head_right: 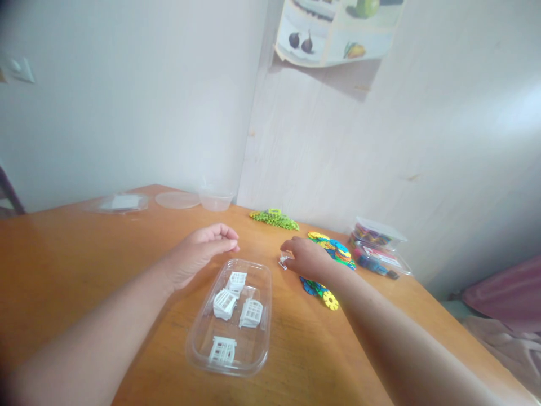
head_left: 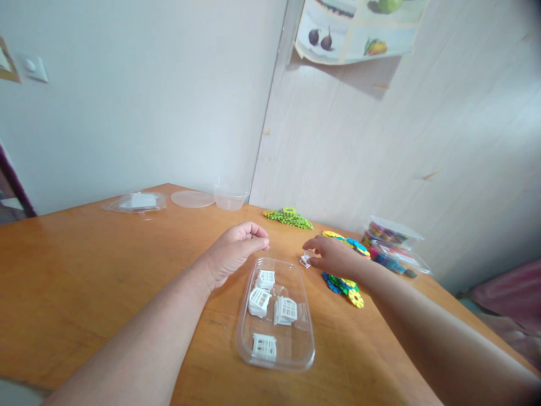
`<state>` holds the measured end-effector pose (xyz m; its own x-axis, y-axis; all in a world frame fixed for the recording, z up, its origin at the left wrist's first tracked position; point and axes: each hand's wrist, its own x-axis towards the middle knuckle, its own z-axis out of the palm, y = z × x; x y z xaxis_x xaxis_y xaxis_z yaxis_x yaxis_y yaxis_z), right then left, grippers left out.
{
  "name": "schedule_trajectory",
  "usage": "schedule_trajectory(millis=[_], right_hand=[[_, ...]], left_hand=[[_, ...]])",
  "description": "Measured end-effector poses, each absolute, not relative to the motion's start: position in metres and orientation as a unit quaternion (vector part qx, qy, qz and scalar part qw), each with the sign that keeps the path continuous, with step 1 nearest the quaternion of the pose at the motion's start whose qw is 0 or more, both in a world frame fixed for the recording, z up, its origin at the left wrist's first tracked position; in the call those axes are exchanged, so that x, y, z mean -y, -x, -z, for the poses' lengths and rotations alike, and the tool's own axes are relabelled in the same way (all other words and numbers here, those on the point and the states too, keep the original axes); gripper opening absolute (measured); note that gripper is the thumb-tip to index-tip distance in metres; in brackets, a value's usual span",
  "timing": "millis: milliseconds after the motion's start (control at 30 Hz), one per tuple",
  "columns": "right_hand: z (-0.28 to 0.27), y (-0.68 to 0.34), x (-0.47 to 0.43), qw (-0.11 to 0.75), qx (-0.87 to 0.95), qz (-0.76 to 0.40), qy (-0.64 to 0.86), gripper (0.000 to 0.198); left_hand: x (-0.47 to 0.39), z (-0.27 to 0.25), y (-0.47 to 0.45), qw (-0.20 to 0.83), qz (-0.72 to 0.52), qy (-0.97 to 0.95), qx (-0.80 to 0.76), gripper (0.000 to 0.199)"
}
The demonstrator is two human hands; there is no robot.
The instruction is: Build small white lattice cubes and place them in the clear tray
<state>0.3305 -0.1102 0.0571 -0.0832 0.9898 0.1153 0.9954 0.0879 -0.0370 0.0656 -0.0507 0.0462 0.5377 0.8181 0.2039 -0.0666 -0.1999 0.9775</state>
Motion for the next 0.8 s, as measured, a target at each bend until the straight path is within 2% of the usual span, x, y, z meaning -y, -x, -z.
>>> schedule_trajectory(millis=[100,233,333,567,800], right_hand=[[-0.064,-0.316,0.117,0.165,0.748,0.005,0.643,0.031],[-0.07,-0.287,0.127,0.323,0.741,-0.112,0.578,0.028],[-0.073,-0.266,0.134,0.383,0.742,-0.158,0.527,0.026],[-0.073,-0.241,0.142,0.402,0.772,-0.111,0.48,0.027],[-0.067,-0.239,0.141,0.405,0.741,-0.118,0.522,0.028]], left_hand=[[0.052,-0.047,-0.066,0.573,-0.383,-0.668,-0.281,0.019],[0.054,-0.047,-0.067,0.578,-0.364,-0.676,-0.276,0.021],[0.056,-0.047,-0.066,0.598,-0.345,-0.679,-0.25,0.024],[0.057,-0.048,-0.063,0.634,-0.358,-0.662,-0.177,0.02],[0.055,-0.047,-0.062,0.641,-0.362,-0.655,-0.172,0.017]])
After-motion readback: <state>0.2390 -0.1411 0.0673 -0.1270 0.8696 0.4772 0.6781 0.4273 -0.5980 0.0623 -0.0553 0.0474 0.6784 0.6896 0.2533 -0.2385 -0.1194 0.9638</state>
